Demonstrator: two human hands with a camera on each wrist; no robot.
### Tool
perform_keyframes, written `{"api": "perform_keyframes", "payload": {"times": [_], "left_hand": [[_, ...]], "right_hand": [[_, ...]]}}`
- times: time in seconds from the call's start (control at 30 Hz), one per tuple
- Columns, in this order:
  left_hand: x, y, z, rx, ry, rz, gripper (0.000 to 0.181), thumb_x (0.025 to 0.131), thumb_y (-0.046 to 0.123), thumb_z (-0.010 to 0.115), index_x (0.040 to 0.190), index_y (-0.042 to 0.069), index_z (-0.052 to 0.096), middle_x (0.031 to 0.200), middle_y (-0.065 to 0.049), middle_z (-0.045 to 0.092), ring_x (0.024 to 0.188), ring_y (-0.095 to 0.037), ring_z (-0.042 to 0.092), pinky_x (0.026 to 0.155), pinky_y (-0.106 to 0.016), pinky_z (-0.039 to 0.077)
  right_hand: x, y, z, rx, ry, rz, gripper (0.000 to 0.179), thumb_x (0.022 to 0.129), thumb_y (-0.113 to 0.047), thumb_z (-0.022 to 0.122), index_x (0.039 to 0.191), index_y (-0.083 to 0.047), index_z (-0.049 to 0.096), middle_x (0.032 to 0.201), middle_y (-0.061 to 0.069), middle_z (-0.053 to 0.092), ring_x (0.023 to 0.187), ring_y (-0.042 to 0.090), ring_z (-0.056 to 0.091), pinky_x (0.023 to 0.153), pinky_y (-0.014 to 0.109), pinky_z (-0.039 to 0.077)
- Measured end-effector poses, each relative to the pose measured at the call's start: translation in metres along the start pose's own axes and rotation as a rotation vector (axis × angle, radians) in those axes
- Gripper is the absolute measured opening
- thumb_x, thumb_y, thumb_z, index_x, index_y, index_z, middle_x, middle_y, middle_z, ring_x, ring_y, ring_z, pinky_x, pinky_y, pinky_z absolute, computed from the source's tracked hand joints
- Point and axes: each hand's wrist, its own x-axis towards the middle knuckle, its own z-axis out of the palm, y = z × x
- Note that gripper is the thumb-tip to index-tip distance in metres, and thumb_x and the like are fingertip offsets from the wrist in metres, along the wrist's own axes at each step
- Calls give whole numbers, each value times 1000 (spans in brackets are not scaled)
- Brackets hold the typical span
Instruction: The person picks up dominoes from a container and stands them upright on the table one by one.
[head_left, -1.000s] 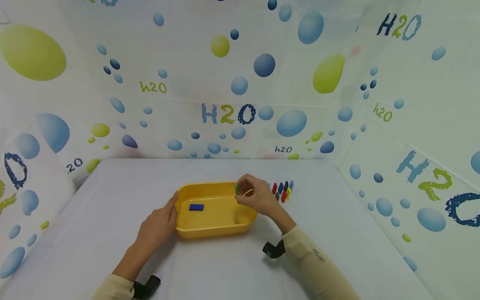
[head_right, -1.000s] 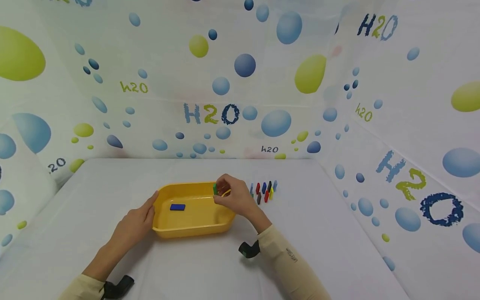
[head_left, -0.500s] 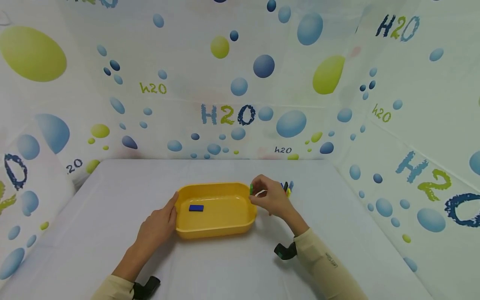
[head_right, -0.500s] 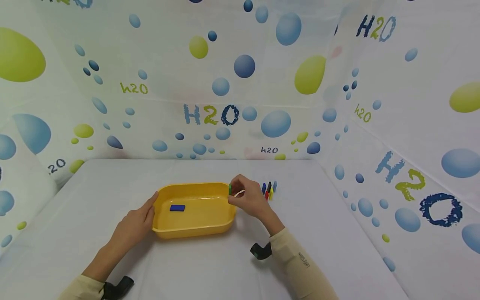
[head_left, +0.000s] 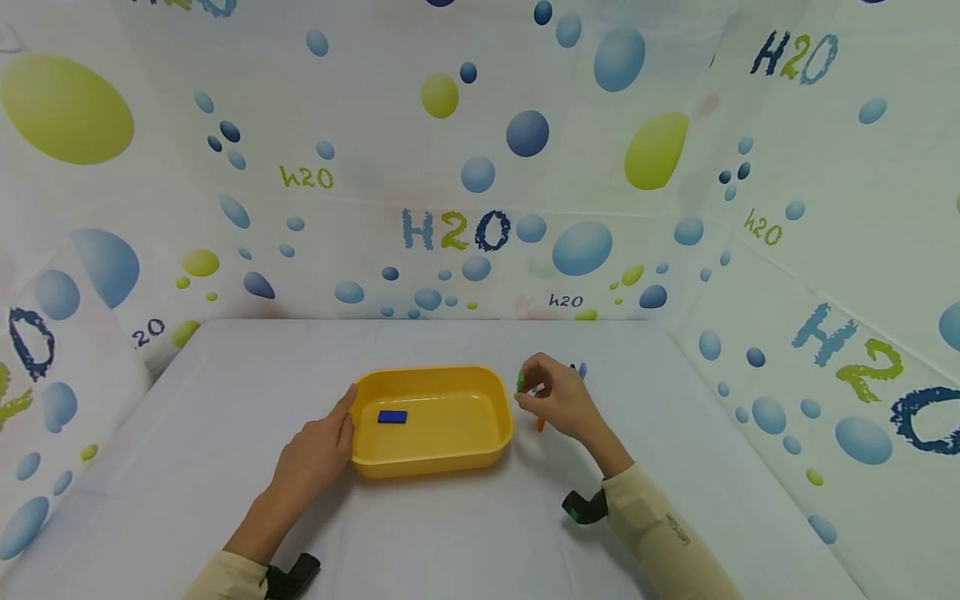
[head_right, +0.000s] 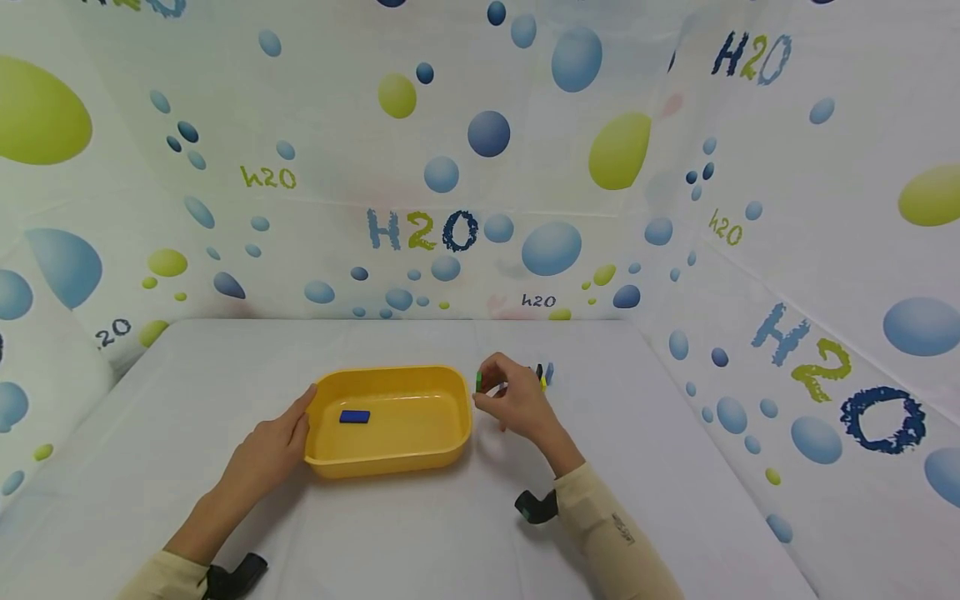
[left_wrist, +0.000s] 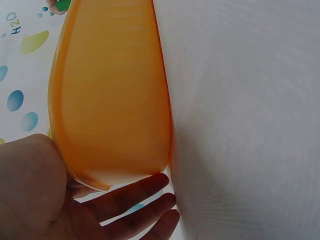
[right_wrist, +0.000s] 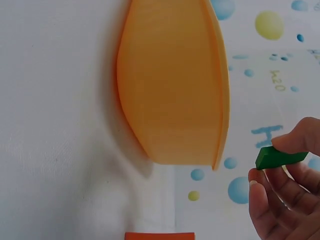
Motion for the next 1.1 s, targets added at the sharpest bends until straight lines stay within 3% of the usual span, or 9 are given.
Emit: {"api": "perform_keyframes", "payload": {"times": [0.53,0.77,1.1], "left_hand": [[0,-1,1,-12,6,11,55,110,18,38,162,3,31,61,-4,38,50,-18,36,49,-33,35],[-1,1,-1,-5,15,17,55,110,17,39,162,2,31,60,-4,38,50,-18,35,48,-34,34],[-3,2,0,-8,7,5,55,110,18,38,162,2,30,61,-4,38,50,-18,35,49,-33,34]], "right_hand": [[-11,13,-17,-54,45,57,25,88,-6,81,105,-10,64,92,-1,70,85,20,66,73,35,56],[-19,20,-23,-65,44,135,25,88,-6,82,106,-11,65,97,0,71,91,22,67,83,39,57],[-29,33,-26,-88,37,134,22,88,-7,83,101,-11,66,91,-2,68,89,21,65,80,39,54]]}}
